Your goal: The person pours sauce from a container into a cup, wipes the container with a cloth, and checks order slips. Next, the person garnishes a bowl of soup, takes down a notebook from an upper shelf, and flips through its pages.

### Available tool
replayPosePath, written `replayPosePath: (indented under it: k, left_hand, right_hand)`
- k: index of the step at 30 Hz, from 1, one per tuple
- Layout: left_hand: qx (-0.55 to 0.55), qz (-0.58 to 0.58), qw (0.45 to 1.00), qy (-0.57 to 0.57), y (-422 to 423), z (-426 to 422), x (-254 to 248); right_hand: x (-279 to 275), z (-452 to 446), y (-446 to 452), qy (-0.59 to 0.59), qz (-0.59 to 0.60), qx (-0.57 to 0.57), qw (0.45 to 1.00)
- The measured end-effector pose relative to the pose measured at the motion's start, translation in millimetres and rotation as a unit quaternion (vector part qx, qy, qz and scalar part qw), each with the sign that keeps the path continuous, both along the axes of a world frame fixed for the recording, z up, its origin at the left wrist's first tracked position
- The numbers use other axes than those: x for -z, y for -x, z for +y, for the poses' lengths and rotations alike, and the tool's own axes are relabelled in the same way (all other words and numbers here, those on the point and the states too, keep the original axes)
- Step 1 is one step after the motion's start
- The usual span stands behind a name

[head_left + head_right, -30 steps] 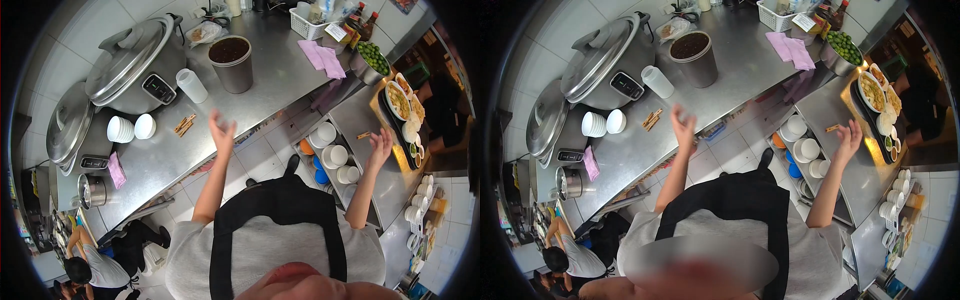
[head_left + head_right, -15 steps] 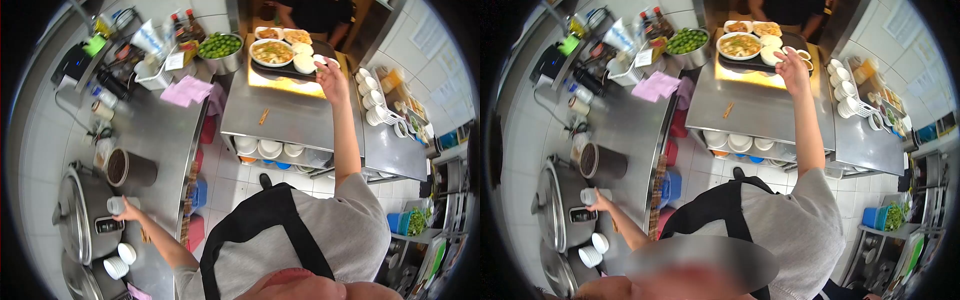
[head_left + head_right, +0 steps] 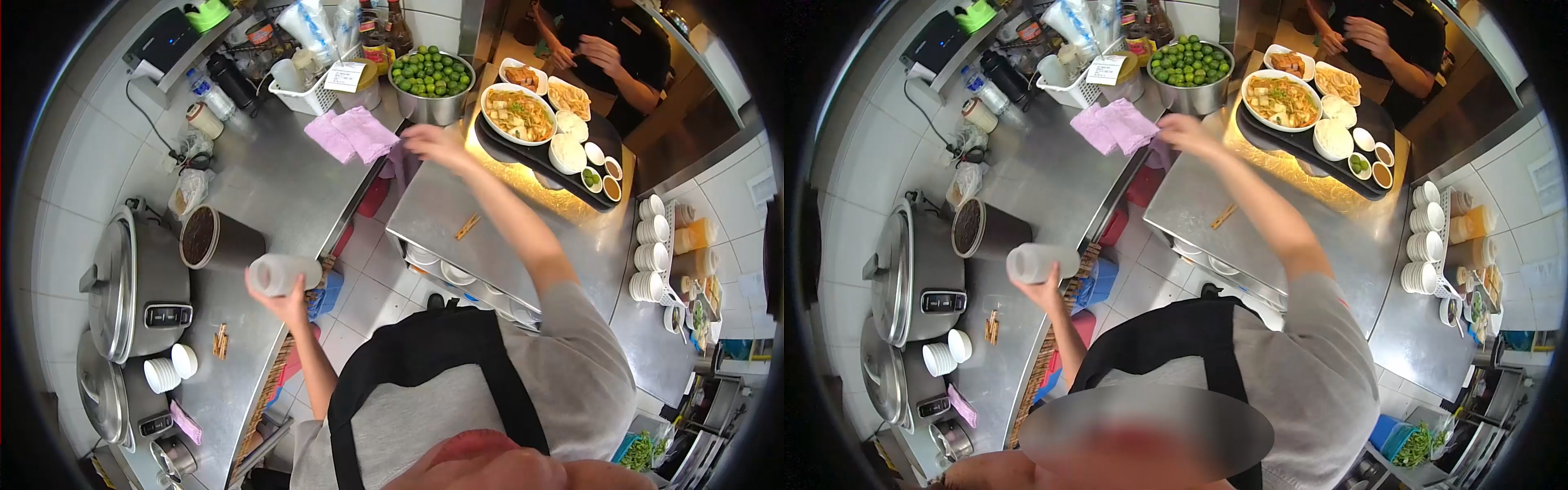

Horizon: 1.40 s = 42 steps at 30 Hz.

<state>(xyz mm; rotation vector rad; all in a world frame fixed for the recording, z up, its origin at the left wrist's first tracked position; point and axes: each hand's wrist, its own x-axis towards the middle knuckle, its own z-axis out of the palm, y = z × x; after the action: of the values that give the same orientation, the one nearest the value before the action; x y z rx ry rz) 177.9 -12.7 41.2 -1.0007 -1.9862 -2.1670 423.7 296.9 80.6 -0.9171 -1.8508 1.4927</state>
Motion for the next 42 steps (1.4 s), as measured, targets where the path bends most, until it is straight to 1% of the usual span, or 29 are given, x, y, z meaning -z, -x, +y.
replayPosePath:
  k: [3,4,5,6,9,10,11,12,13,14,15,16,18,19,21,23,25,27,30,31,32,33,34,35,36,37,38,39,42]
  left_hand:
    - [0.076,-0.017,0.995,0.057,-14.4,54.6,-6.0]
    - [0.094,-0.017,0.994,0.059,-12.1,68.0,-3.4]
    - [0.117,-0.047,0.991,0.052,-8.4,80.6,-1.4]
    - [0.135,-0.076,0.987,0.044,-5.5,92.6,-2.5]
    - [0.146,-0.032,0.987,0.066,7.9,116.2,-6.7]
    - [0.136,-0.003,0.987,0.083,13.7,120.9,-6.1]
    - [0.133,0.004,0.987,0.095,20.8,128.1,-2.8]
    - [0.141,0.007,0.986,0.090,28.1,137.7,1.8]
    - [0.145,-0.017,0.986,0.084,34.3,145.9,7.0]
    - [0.149,-0.042,0.985,0.079,39.9,152.0,10.7]
    - [0.153,-0.043,0.984,0.075,43.9,157.8,11.4]
    - [0.147,-0.036,0.985,0.078,45.7,163.5,12.0]
    - [0.147,-0.031,0.985,0.084,55.5,166.6,15.5]
    - [0.130,-0.015,0.988,0.086,59.3,169.3,21.6]
    - [0.117,-0.007,0.989,0.095,61.6,171.2,25.5]
    - [0.107,0.022,0.990,0.093,61.0,170.1,24.4]
    - [0.101,-0.018,0.990,0.099,56.9,161.9,27.4]
    - [0.079,-0.057,0.990,0.105,50.0,147.3,31.8]
    - [0.068,-0.084,0.992,0.069,22.2,105.6,43.4]
    - [0.075,-0.074,0.992,0.073,15.4,95.5,55.4]
    - [0.081,-0.069,0.991,0.077,9.3,88.5,69.4]
    - [0.102,-0.046,0.987,0.113,-0.5,81.5,64.8]
    - [0.152,-0.094,0.979,0.097,-12.6,78.9,41.5]
    - [0.161,-0.081,0.979,0.094,-19.3,77.5,31.9]
    - [0.145,-0.043,0.982,0.110,-22.9,74.1,24.7]
    - [0.150,-0.045,0.983,0.094,-25.6,74.2,19.2]
    - [0.137,-0.038,0.987,0.076,-30.6,73.1,14.3]
    - [0.126,-0.029,0.989,0.071,-32.9,67.9,10.2]
    - [0.095,-0.020,0.993,0.066,-41.0,50.9,7.7]
  right_hand:
    - [54.2,57.4,104.7,-0.188,-0.054,-0.061,0.979]
    - [51.9,57.7,125.0,-0.047,-0.039,-0.042,0.997]
    - [45.6,55.4,136.9,0.220,0.030,0.003,0.975]
    - [55.3,57.2,144.2,0.355,0.095,0.133,0.920]
    - [53.2,61.6,146.2,0.400,0.111,0.165,0.895]
    - [26.2,53.1,146.5,0.243,-0.055,0.142,0.958]
    - [10.0,50.7,146.9,0.070,-0.221,0.114,0.966]
    - [16.1,57.5,150.1,0.067,-0.219,0.123,0.966]
    - [28.7,64.1,153.1,-0.153,-0.244,0.116,0.951]
    - [49.4,70.5,157.2,-0.363,-0.260,0.100,0.889]
    - [77.2,69.5,158.4,-0.439,-0.255,0.109,0.855]
    - [83.6,63.5,156.6,-0.441,-0.257,0.112,0.852]
    - [90.4,44.3,156.0,-0.533,-0.256,0.164,0.790]
    - [91.0,43.0,160.6,-0.532,-0.260,0.166,0.789]
    - [86.7,38.9,169.8,-0.513,-0.409,0.084,0.750]
    - [80.5,39.2,172.0,-0.530,-0.434,0.063,0.726]
    - [75.9,41.8,174.2,-0.556,-0.447,0.031,0.700]
    - [76.6,54.5,170.8,-0.538,-0.352,0.035,0.765]
    - [81.3,68.5,160.2,-0.557,-0.351,0.014,0.753]
    - [87.0,75.1,161.8,-0.530,-0.353,0.026,0.771]
    - [98.1,90.5,165.6,-0.439,-0.400,0.005,0.805]
    - [53.8,76.8,151.6,-0.390,-0.339,-0.045,0.855]
    - [38.5,76.9,150.0,-0.330,-0.332,-0.050,0.882]
    - [40.1,82.8,152.2,-0.323,-0.342,-0.036,0.881]
    - [43.3,80.7,152.2,-0.379,-0.289,-0.031,0.878]
    - [67.2,88.8,150.7,-0.469,-0.252,-0.039,0.846]
    - [80.0,90.7,147.9,-0.475,-0.261,-0.106,0.833]
    - [91.8,74.8,149.6,-0.466,-0.348,-0.093,0.808]
    - [97.2,66.3,149.8,-0.484,-0.334,-0.047,0.808]
